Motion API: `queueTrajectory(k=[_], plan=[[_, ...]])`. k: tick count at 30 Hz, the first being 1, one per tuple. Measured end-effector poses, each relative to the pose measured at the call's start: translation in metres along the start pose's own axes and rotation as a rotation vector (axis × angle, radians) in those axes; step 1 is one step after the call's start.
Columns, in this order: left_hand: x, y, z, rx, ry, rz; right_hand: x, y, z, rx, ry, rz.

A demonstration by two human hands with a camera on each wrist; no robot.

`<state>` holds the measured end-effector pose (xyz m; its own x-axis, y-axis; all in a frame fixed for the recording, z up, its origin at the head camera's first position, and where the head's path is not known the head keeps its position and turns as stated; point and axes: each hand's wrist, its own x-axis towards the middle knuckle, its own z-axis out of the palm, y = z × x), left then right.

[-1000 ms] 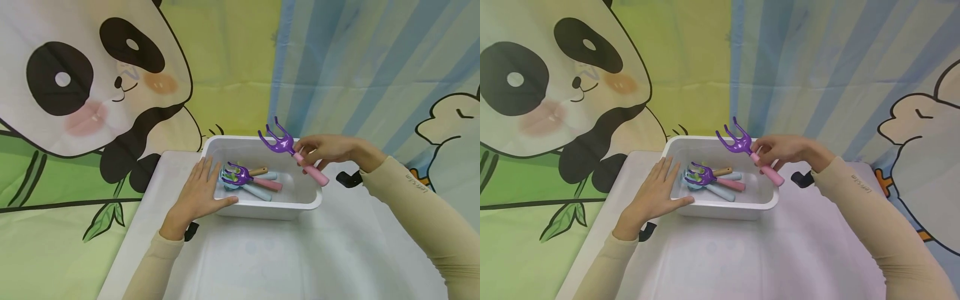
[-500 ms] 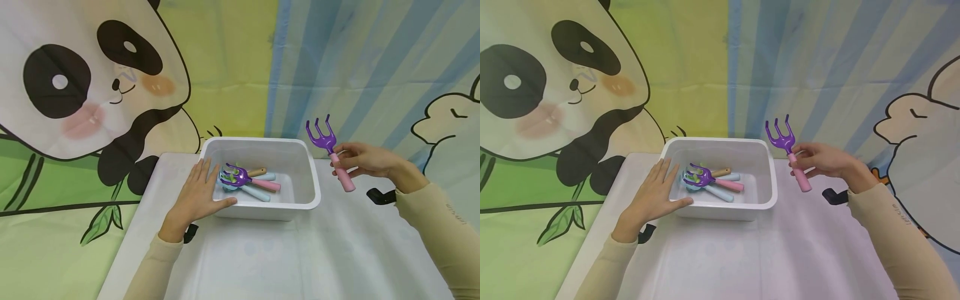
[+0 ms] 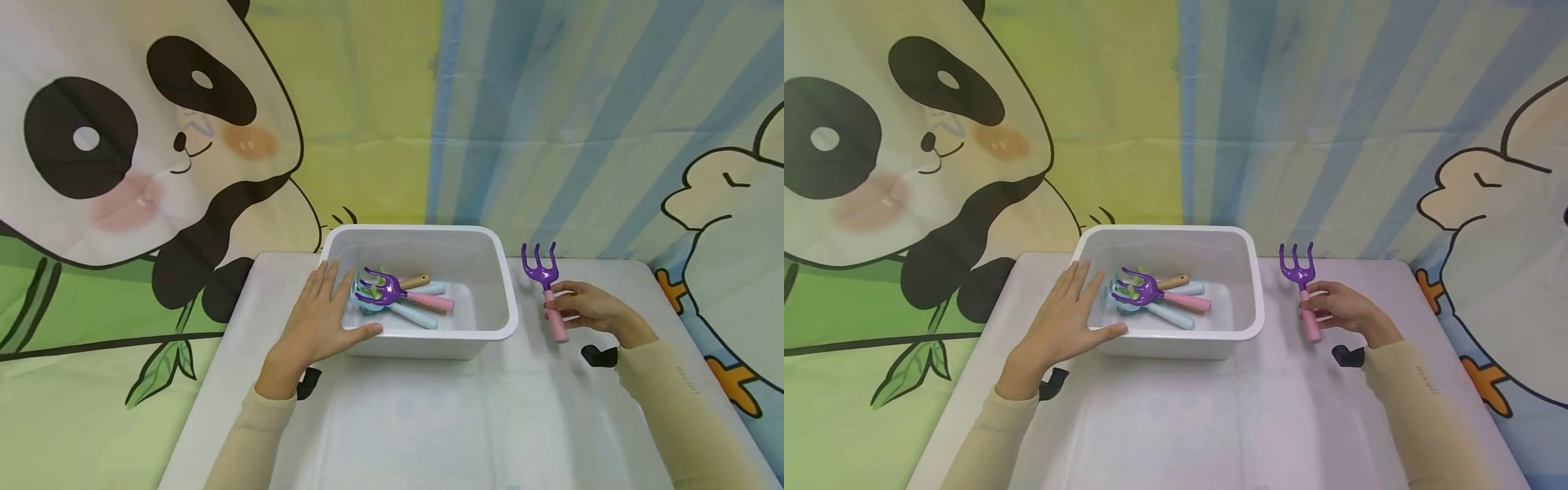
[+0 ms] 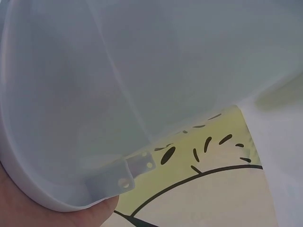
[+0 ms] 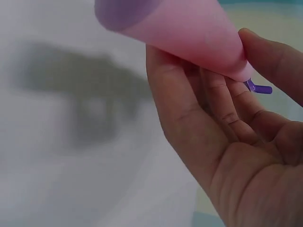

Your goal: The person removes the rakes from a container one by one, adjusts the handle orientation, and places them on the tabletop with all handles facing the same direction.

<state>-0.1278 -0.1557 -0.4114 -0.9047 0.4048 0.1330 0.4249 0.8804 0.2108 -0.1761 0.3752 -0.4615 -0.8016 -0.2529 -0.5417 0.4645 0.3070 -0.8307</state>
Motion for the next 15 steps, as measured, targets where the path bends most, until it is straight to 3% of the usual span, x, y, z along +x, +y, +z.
queueTrajectory(k=[6, 15], plan=[[-0.001, -0.001, 0.001, -0.002, -0.002, -0.006, 0.017, 0.022, 0.003, 0.039, 0.001, 0.046], [0.000, -0.001, 0.001, -0.006, 0.000, -0.008, 0.034, 0.021, 0.009, 0.008, 0.021, 0.104]])
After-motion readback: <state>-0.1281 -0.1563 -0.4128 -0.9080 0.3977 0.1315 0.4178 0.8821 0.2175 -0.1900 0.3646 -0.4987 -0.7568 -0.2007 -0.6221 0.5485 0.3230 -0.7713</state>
